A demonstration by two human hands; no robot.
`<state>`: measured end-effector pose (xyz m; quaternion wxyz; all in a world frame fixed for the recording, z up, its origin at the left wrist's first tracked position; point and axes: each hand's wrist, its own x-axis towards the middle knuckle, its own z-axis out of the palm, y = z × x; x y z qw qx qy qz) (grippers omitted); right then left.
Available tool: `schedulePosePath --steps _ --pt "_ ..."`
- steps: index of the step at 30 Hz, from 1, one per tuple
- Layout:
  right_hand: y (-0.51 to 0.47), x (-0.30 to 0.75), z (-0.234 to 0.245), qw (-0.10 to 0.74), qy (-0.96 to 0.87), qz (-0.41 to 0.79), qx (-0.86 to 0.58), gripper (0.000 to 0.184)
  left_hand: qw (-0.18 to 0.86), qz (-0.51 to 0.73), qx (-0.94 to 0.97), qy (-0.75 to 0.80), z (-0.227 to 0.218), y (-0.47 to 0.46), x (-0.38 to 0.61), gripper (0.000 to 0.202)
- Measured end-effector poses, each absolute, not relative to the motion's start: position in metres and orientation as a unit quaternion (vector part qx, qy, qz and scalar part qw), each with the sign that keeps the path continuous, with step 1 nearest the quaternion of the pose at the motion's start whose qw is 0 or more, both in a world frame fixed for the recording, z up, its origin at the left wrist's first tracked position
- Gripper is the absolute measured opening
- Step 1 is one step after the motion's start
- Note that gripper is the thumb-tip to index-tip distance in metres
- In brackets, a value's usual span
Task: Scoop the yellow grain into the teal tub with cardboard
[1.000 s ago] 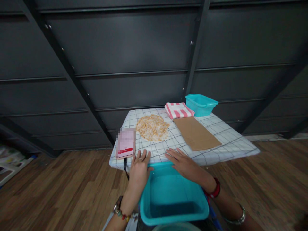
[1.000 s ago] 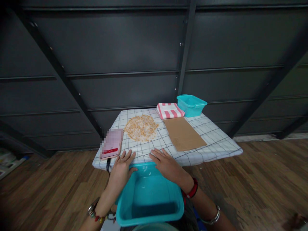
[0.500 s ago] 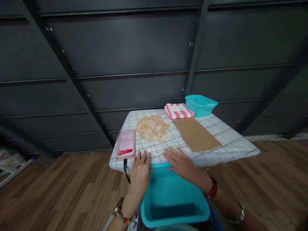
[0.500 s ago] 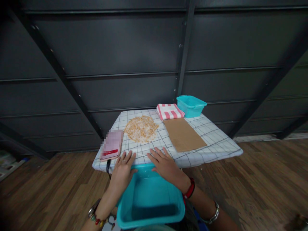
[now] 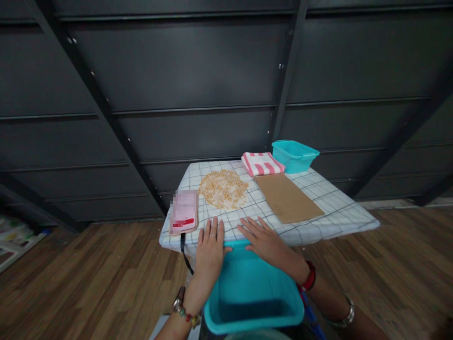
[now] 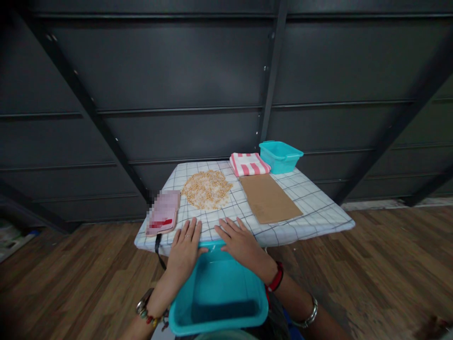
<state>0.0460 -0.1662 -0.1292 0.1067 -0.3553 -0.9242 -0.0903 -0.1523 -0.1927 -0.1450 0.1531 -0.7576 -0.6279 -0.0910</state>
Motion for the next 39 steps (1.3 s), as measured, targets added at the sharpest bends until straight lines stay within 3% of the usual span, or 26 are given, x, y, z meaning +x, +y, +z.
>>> schedulePosePath --steps 10,19,28,39 --pt "-0.173 0.054 -0.113 0.12 -0.92 -0.083 -0.364 0.056 0.106 -0.05 -0.749 -0.653 -0.126 -0.197 -0.143 0.055" --pt "-0.174 0.063 -0.137 0.116 -0.902 -0.1 -0.403 0.048 0.018 -0.005 -0.781 -0.625 -0.117 -0.2 -0.161 0.07" --pt "-0.174 0.062 -0.135 0.126 -0.901 -0.093 -0.404 0.048 0.081 -0.032 -0.77 -0.632 -0.122 -0.2 -0.163 0.061" --pt "-0.175 0.056 -0.115 0.134 -0.905 -0.096 -0.393 0.053 0.082 -0.018 -0.766 -0.638 -0.124 -0.198 -0.162 0.059"
